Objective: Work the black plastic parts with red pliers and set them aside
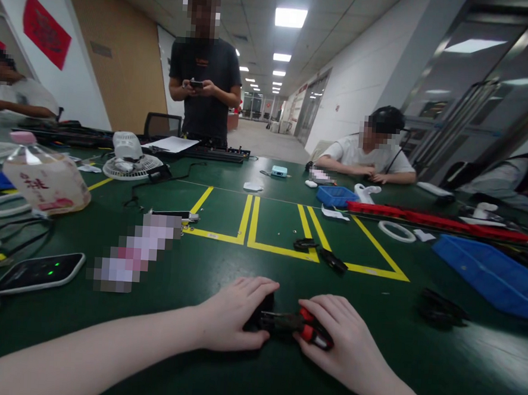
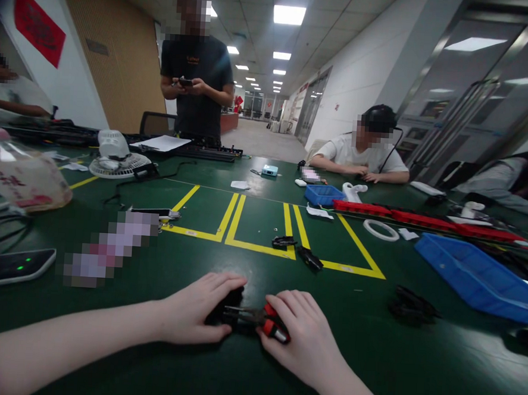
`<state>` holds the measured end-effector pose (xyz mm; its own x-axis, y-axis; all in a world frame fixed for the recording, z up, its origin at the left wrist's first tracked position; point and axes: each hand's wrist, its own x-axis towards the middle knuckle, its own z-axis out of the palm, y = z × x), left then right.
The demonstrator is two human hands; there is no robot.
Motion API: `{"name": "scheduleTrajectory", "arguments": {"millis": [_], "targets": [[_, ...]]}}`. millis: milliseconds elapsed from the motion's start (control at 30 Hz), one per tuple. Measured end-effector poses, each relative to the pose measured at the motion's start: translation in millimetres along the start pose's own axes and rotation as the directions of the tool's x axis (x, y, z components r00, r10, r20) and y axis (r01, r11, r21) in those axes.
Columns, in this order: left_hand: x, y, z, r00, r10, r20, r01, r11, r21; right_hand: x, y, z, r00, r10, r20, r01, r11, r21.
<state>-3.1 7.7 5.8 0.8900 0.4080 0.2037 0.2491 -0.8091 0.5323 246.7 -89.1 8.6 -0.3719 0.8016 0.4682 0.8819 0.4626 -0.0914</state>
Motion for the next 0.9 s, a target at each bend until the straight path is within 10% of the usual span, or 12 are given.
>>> {"name": "scheduleTrajectory", "arguments": {"millis": [500, 900], "targets": [[-0.3, -3.6, 1.9, 0.999, 0.025, -0.027, -0.025, 1.0, 0.008, 5.5, -13.4, -2.5, 0.988, 0.064, 0.137, -0.062, 0.998, -0.024], [3.3, -9.5, -3.7, 0.987, 0.16, -0.008, -0.159, 0.983, 0.095, 2.0, 4.1, 0.6, 0.986, -0.165, 0.035, 0.168, 0.977, -0.131]]}}
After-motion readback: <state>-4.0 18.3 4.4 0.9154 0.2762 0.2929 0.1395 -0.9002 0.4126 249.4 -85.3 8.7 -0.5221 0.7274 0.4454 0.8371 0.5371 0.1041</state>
